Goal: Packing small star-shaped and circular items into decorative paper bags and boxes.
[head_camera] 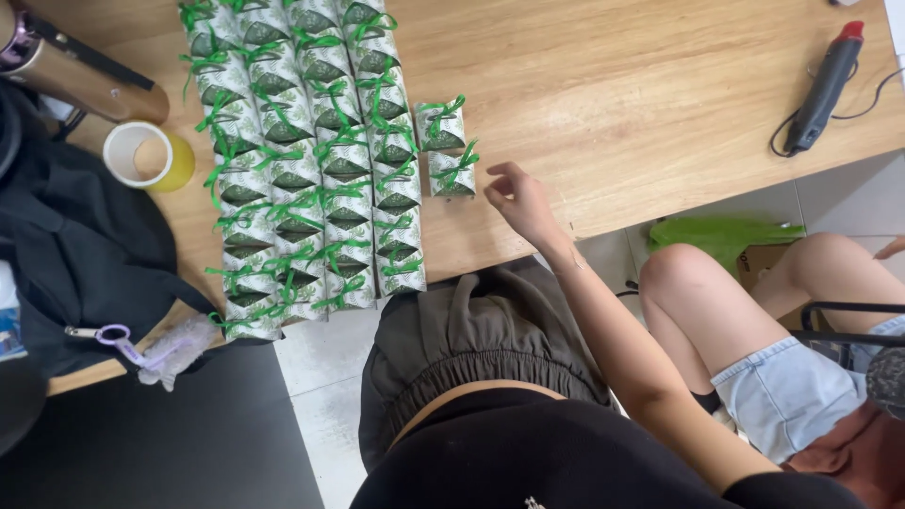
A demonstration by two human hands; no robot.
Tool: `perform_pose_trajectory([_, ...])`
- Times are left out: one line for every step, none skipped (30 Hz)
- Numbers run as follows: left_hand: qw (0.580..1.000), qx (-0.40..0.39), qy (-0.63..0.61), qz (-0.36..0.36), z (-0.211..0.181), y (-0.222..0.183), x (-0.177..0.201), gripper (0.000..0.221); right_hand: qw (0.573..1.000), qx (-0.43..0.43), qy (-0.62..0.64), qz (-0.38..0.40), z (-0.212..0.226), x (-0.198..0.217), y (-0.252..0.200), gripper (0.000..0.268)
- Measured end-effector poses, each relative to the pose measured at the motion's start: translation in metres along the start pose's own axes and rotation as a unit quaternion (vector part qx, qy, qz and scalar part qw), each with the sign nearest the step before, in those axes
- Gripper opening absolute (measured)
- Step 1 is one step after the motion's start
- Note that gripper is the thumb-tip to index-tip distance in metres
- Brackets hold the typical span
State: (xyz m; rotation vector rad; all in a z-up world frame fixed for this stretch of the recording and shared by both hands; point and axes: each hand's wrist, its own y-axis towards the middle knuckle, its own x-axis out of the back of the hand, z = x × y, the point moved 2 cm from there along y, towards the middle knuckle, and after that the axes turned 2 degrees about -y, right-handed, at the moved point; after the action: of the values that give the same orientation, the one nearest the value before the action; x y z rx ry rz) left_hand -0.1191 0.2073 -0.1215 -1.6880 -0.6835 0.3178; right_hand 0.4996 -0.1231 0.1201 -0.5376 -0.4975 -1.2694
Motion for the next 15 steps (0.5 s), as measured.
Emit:
perform_pose_trajectory([1.0,0.001,0.007,0.003,0.002,0.01,0.012,0.059,1.0,0.01,-0.002,0.003,-0.002,-0.005,0.007,0.032])
perform_pose_trajectory([1.0,0.003,0.014,0.006,-0.009,0.014,0.04,0.059,1.0,0.007,-0.003,0.002,-0.004,-0.009,0.012,0.032])
perform_pose_trajectory([1.0,0.004,0.019,0.007,-0.02,0.02,0.07,0.06,1.0,-0.01,0.012,0.002,-0.005,-0.014,0.019,0.036])
perform_pose_trajectory([1.0,0.005,0.025,0.007,-0.031,0.023,0.1,0.06,0.999,-0.027,0.028,0.003,-0.006,-0.019,0.025,0.04])
perform_pose_trajectory([1.0,0.008,0.029,0.007,-0.047,0.015,0.153,0.061,0.999,-0.026,0.028,0.003,0.003,-0.02,0.03,0.04])
perform_pose_trajectory([0.999,0.011,0.034,0.006,-0.072,0.005,0.198,0.061,0.998,-0.057,0.017,-0.002,0.012,-0.022,0.035,0.042])
perform_pose_trajectory([0.999,0.014,0.038,0.008,-0.103,-0.01,0.232,0.062,0.996,-0.09,0.005,-0.006,0.02,-0.024,0.036,0.045])
perform_pose_trajectory([0.999,0.015,0.038,0.009,-0.133,-0.022,0.27,0.062,0.996,-0.09,0.005,-0.006,0.023,-0.028,0.038,0.045])
perform_pose_trajectory([0.998,-0.013,0.053,-0.034,-0.165,-0.039,0.308,0.066,0.994,-0.106,-0.014,-0.006,0.025,-0.029,0.041,0.048])
perform_pose_trajectory([0.994,-0.04,0.067,-0.077,-0.195,-0.061,0.342,0.077,0.992,-0.121,-0.034,-0.006,0.027,-0.031,0.044,0.052])
perform_pose_trajectory([0.994,-0.041,0.067,-0.077,-0.242,-0.089,0.368,0.077,0.992,-0.121,-0.034,-0.007,0.027,-0.035,0.046,0.052])
perform_pose_trajectory([0.985,-0.089,0.002,-0.151,-0.286,-0.127,0.394,0.068,0.99,-0.138,-0.029,-0.005,0.027,-0.038,0.047,0.052])
perform_pose_trajectory([0.963,-0.136,-0.063,-0.223,-0.325,-0.172,0.417,0.058,0.988,-0.155,-0.024,-0.002,0.027,-0.042,0.048,0.051])
perform_pose_trajectory([0.963,-0.137,-0.063,-0.225,-0.342,-0.169,0.419,0.058,0.988,-0.154,-0.024,-0.003,0.02,-0.045,0.052,0.051])
perform_pose_trajectory([0.938,-0.204,-0.069,-0.271,-0.361,-0.168,0.42,0.053,0.99,-0.136,0.023,-0.003,0.014,-0.048,0.054,0.043])
